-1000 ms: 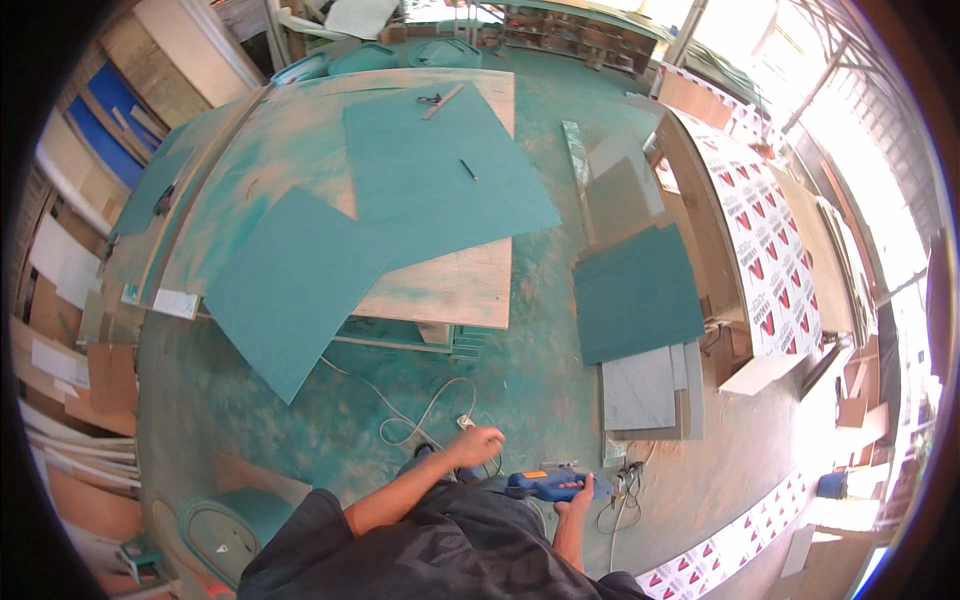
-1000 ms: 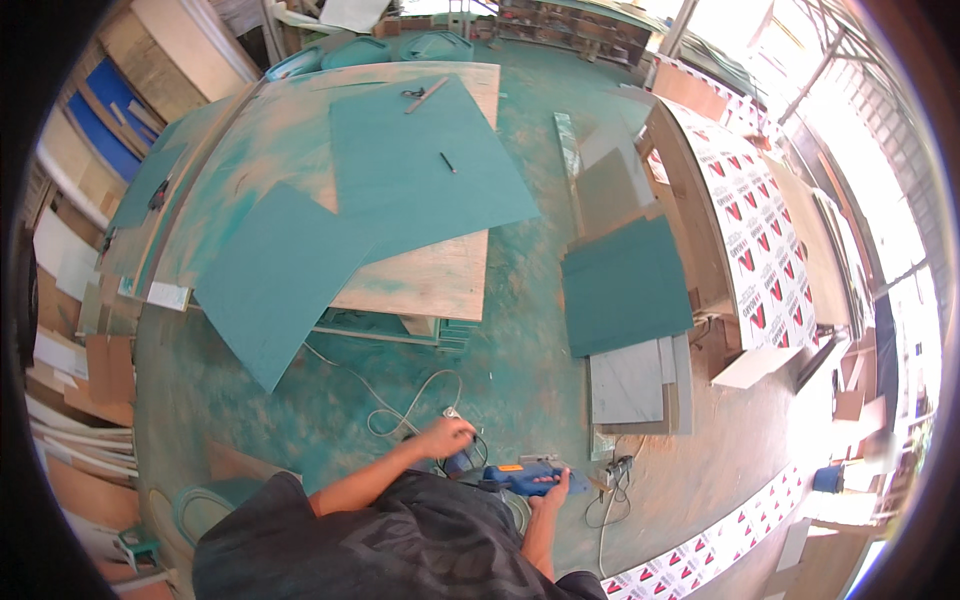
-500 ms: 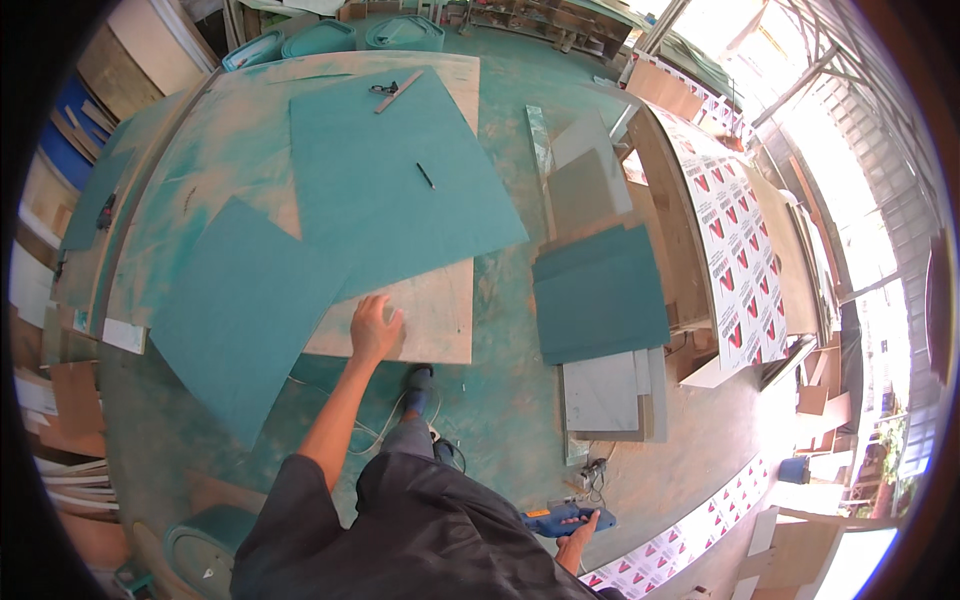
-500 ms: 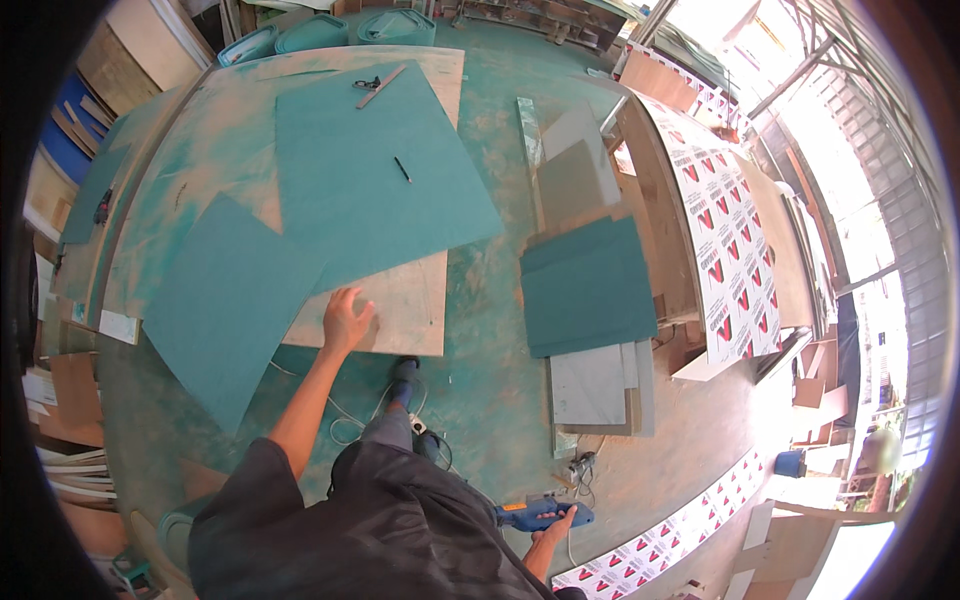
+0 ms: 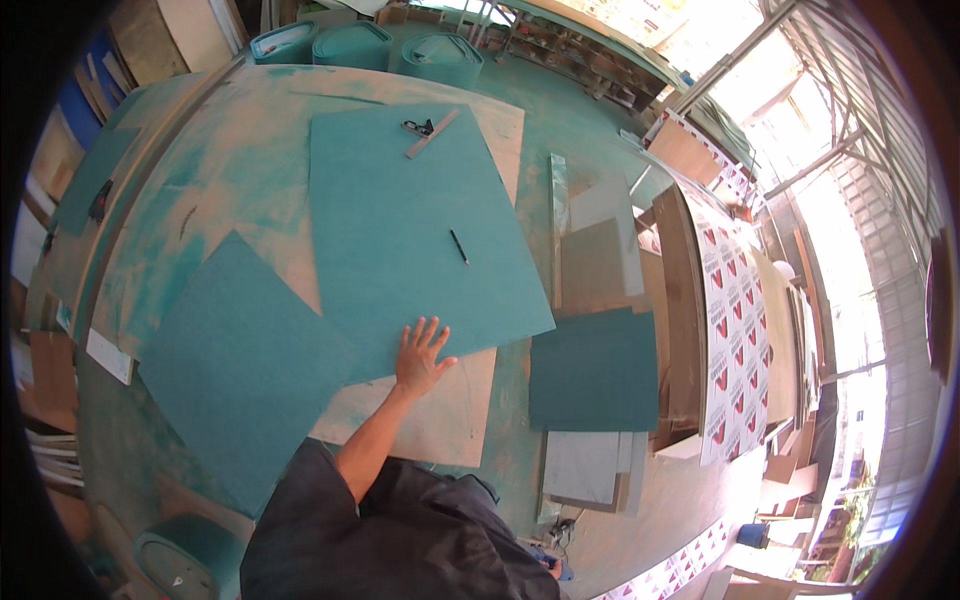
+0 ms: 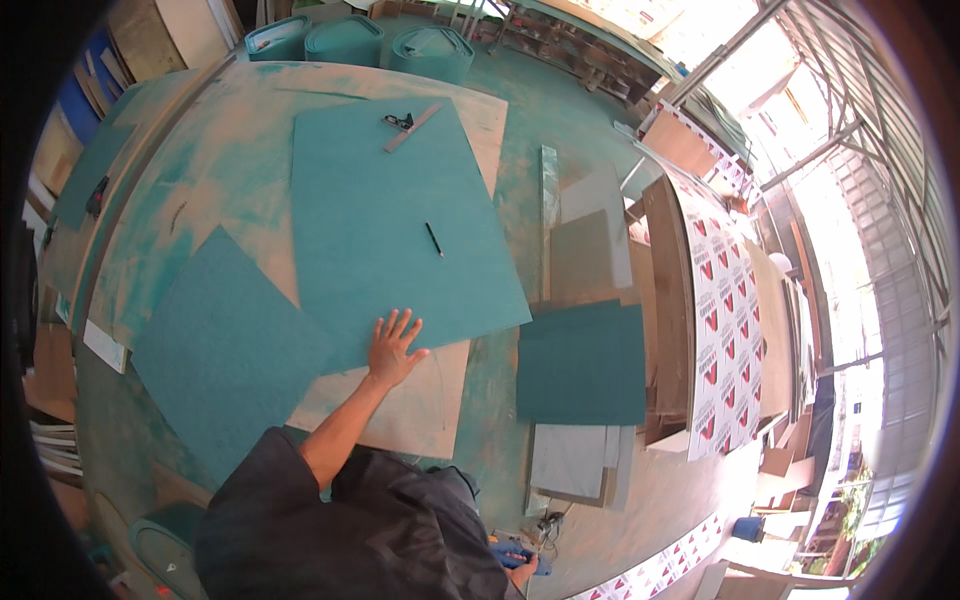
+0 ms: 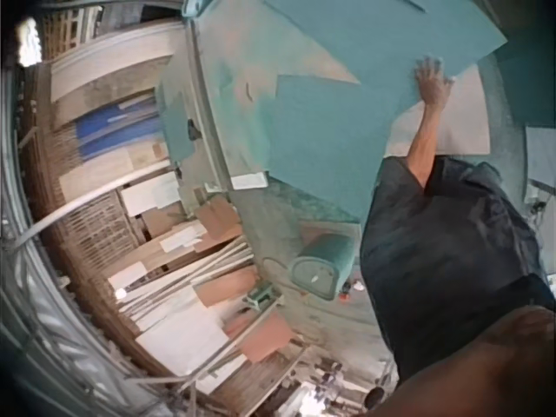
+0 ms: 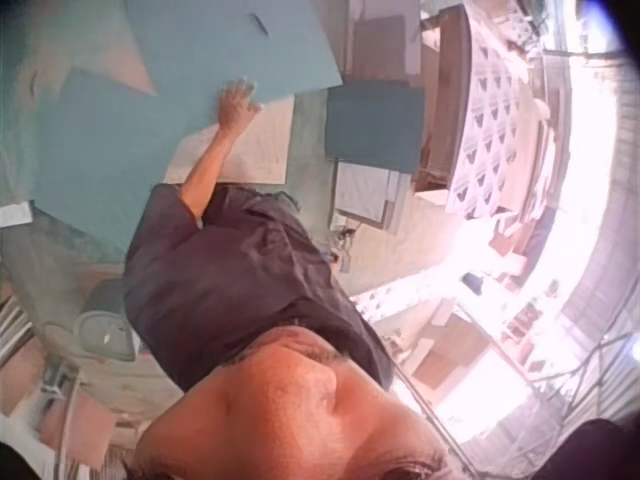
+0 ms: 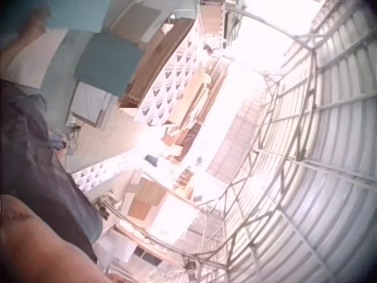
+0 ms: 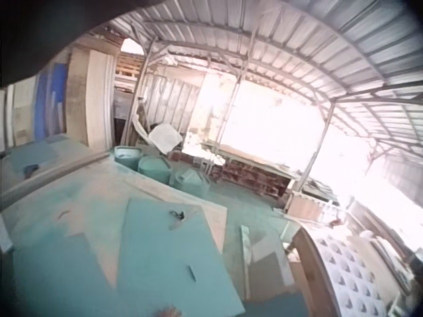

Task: The person prepares a jigsaw by inserting a blade, connects it to a power strip on the floor, and uses it to saw a curved shape into a green wooden panel.

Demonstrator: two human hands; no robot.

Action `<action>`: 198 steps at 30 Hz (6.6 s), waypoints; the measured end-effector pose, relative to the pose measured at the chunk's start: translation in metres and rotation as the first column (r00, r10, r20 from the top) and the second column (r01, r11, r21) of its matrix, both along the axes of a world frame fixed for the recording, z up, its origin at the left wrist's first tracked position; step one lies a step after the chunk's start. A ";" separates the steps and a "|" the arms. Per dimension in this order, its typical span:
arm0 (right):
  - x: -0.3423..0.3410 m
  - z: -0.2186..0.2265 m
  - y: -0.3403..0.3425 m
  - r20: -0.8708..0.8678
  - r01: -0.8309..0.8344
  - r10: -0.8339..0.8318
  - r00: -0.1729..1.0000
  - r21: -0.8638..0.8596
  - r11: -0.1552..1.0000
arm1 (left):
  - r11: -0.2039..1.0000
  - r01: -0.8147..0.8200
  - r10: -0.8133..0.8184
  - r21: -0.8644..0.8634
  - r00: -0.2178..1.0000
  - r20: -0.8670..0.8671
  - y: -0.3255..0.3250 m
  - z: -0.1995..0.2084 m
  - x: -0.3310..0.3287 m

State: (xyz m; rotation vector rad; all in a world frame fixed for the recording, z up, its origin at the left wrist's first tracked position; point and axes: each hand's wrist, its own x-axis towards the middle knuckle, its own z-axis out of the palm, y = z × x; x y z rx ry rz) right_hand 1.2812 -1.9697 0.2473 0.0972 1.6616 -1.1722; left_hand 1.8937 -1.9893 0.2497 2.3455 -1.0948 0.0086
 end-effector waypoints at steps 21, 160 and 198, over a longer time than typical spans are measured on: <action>0.053 -0.021 -0.194 -0.126 -0.525 0.547 0.827 0.172 0.834 | 0.857 -0.510 0.515 0.074 0.852 -0.093 -0.353 -0.004 0.126; 0.401 0.182 -0.087 -0.401 -0.668 0.764 0.506 0.378 0.641 | 0.826 0.406 -0.403 0.391 0.910 -0.095 -0.100 -0.005 -0.048; 0.391 0.179 -0.091 -0.427 -0.777 0.803 0.417 0.292 0.558 | 0.859 0.433 -0.397 0.273 0.900 -0.180 -0.093 -0.007 -0.045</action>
